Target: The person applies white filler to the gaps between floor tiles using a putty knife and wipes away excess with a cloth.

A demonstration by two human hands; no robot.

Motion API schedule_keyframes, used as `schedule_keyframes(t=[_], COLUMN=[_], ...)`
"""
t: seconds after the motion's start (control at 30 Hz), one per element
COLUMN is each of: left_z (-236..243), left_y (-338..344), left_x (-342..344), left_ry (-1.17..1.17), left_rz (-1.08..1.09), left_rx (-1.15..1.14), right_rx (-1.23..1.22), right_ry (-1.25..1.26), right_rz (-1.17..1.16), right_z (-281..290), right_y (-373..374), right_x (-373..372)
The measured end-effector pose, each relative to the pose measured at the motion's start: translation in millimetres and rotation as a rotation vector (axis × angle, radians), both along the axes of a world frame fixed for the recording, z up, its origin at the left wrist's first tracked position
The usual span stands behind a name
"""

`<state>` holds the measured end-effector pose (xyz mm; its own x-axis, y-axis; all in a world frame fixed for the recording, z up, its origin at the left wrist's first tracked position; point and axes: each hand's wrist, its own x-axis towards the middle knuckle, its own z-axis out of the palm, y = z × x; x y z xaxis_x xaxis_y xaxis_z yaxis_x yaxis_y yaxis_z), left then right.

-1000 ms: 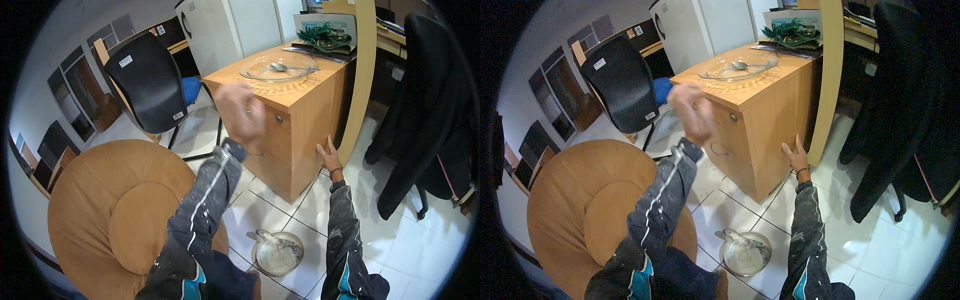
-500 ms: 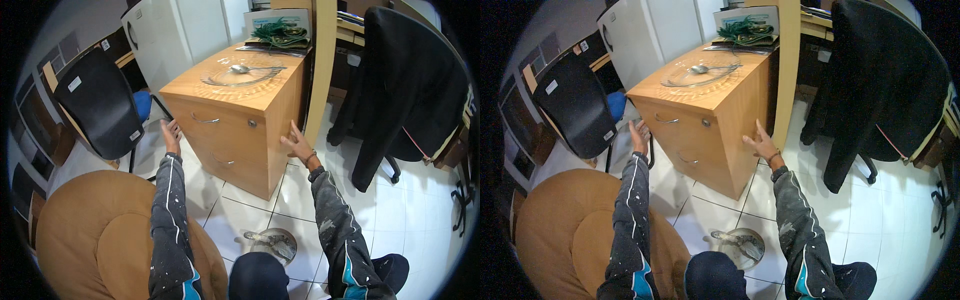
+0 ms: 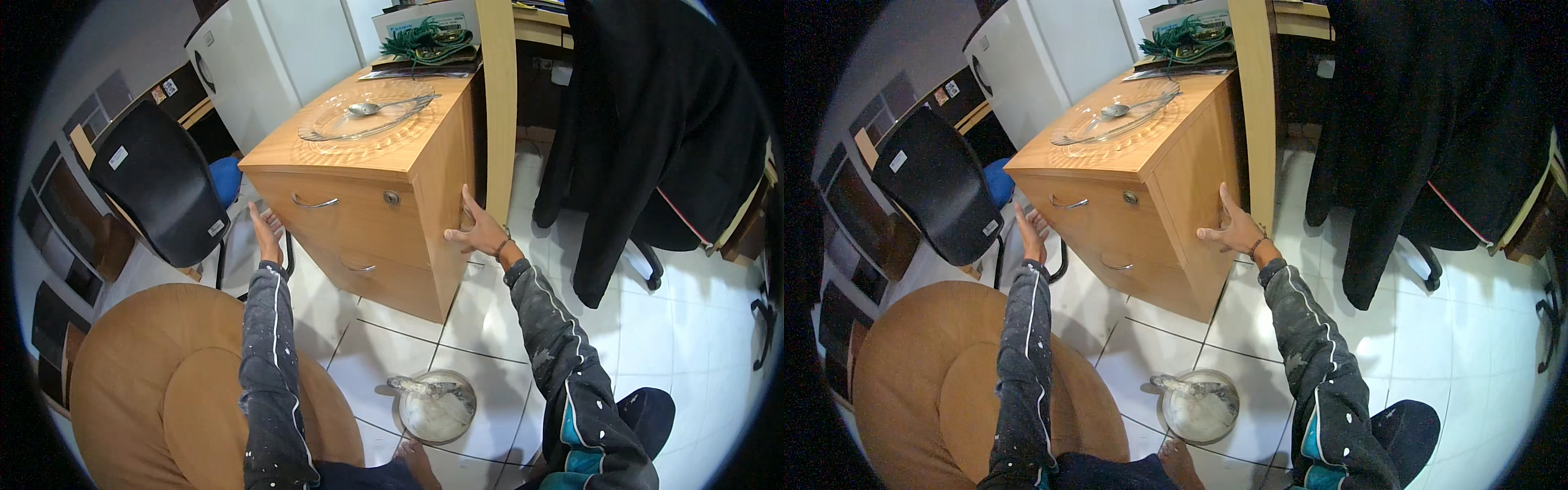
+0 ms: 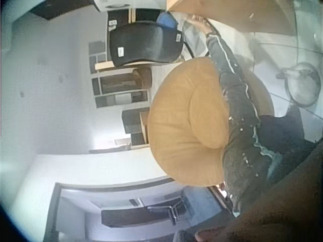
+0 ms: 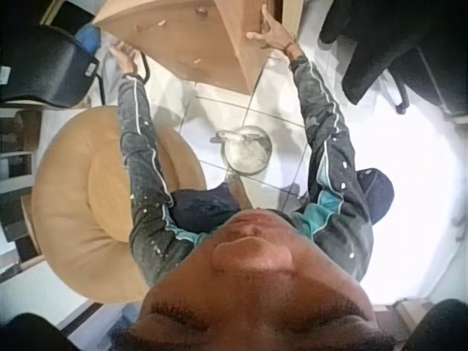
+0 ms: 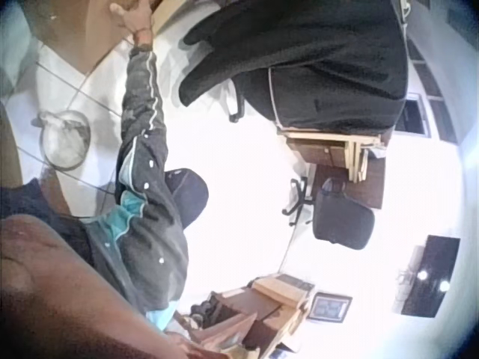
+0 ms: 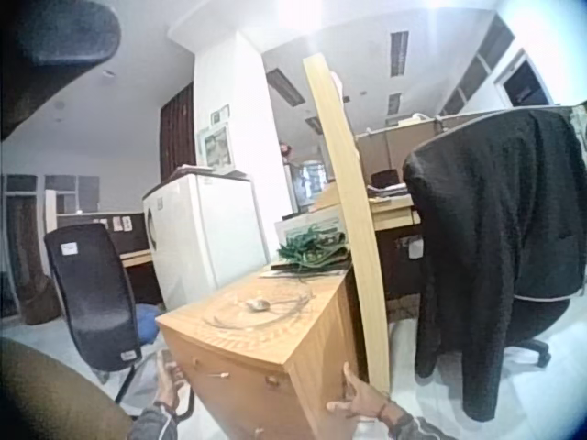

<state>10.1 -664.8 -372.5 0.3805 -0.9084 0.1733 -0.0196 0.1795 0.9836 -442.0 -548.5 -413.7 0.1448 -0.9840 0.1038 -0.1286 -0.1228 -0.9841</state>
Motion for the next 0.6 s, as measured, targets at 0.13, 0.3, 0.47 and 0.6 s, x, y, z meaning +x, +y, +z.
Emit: schedule_keyframes(t=[0.13,0.3,0.47,0.6], left_z=[5.9,1.0,-2.5,-4.6], left_y=[13.9,43.2,88.4,99.3], left_x=[-3.3,9.9,-19.6,4.9], left_ry=[0.012,0.015,0.020,-0.118], left_rz=[0.025,0.091,0.199,0.207], left_rx=[0.018,0.016,-0.066,-0.111], right_rx=[-0.111,-0.168,-0.089,-0.220], right_ry=[0.101,0.126,-0.046,-0.049], right_rz=[-0.001,0.069,0.179,0.217], right_z=[-1.7,-1.4,-3.8,-10.7], right_y=[0.2,-7.6,-12.8,-22.0], right_x=[-5.0,-9.6,-12.0,3.2])
